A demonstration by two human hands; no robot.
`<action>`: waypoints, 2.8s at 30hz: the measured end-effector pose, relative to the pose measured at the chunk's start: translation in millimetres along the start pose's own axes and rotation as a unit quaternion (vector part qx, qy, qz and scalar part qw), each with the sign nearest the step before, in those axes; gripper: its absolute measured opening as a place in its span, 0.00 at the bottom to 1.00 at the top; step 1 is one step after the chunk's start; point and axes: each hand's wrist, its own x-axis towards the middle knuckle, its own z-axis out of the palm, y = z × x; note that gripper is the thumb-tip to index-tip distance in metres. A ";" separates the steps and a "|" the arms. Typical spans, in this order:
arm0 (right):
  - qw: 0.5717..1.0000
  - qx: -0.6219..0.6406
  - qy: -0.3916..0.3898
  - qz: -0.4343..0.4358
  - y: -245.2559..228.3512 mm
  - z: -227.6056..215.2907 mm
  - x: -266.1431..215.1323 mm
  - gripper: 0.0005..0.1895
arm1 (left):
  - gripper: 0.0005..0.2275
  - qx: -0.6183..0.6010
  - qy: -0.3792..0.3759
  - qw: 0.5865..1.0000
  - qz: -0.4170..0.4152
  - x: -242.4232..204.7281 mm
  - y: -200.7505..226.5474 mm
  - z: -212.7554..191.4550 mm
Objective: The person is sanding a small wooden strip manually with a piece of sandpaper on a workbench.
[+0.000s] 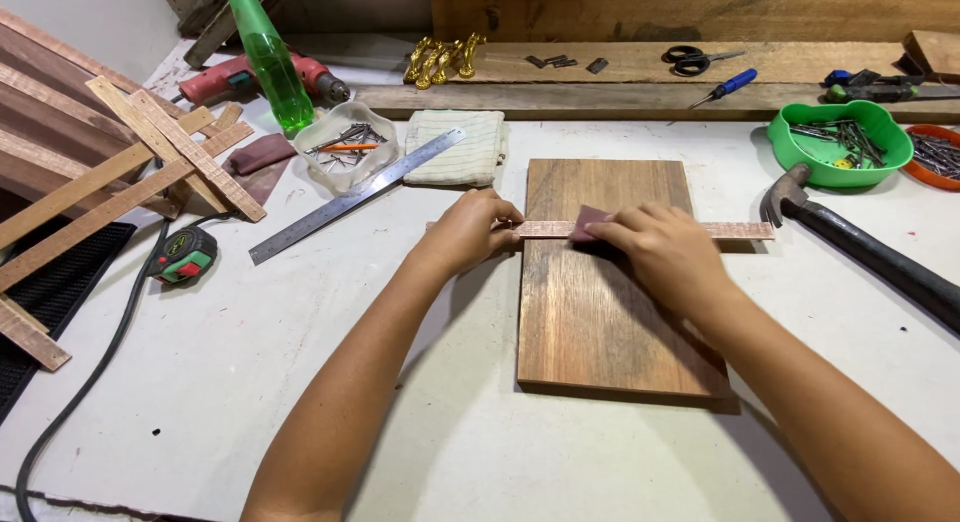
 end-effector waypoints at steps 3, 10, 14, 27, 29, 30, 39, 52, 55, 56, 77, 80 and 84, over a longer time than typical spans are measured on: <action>0.999 0.000 -0.004 0.035 25.6 -12.9 -28.4 0.15 | 0.11 0.005 -0.016 1.000 -0.003 2.7 -0.1 -2.0; 0.997 -0.055 -0.003 0.052 29.7 -12.9 -31.1 0.15 | 0.20 0.044 -0.036 0.998 0.030 19.6 37.6 21.6; 0.998 -0.035 -0.008 0.057 29.1 -20.8 -27.6 0.16 | 0.23 0.098 -0.034 0.993 0.049 36.2 70.7 51.5; 0.997 0.024 0.052 0.044 7.1 -22.7 -14.9 0.17 | 0.12 0.023 0.039 0.995 0.091 36.8 41.1 46.5; 0.998 0.022 0.064 0.019 -3.0 -18.4 -0.4 0.17 | 0.12 0.011 0.041 0.995 0.085 28.6 34.1 38.1; 0.997 0.017 0.074 -0.003 -7.2 -16.2 6.2 0.17 | 0.11 -0.003 0.043 0.996 0.083 25.6 31.3 34.6; 1.000 -0.018 -0.001 -0.003 16.3 -11.8 -9.1 0.17 | 0.12 -0.031 -0.020 0.999 0.003 27.2 28.8 18.7; 0.999 -0.030 0.004 0.019 -17.5 -9.0 10.4 0.17 | 0.11 -0.051 0.004 0.998 0.044 25.5 24.7 20.8; 0.999 -0.028 0.012 0.015 -16.2 -9.9 10.4 0.18 | 0.11 -0.097 0.002 0.995 0.018 25.8 25.2 19.0; 1.000 -0.013 0.021 0.009 -11.8 -10.1 6.0 0.18 | 0.11 -0.083 0.001 0.996 0.020 26.7 23.8 19.9; 0.998 0.002 0.002 0.058 28.0 -24.1 -28.9 0.15 | 0.12 -0.074 0.018 0.995 0.061 58.8 62.1 85.6; 0.999 0.004 0.021 0.041 32.6 -20.2 -29.5 0.16 | 0.12 -0.097 0.021 0.993 0.066 58.4 58.0 84.4; 0.998 -0.031 0.028 0.040 57.4 -14.4 -46.0 0.14 | 0.12 -0.118 0.003 0.992 0.047 55.7 62.2 78.5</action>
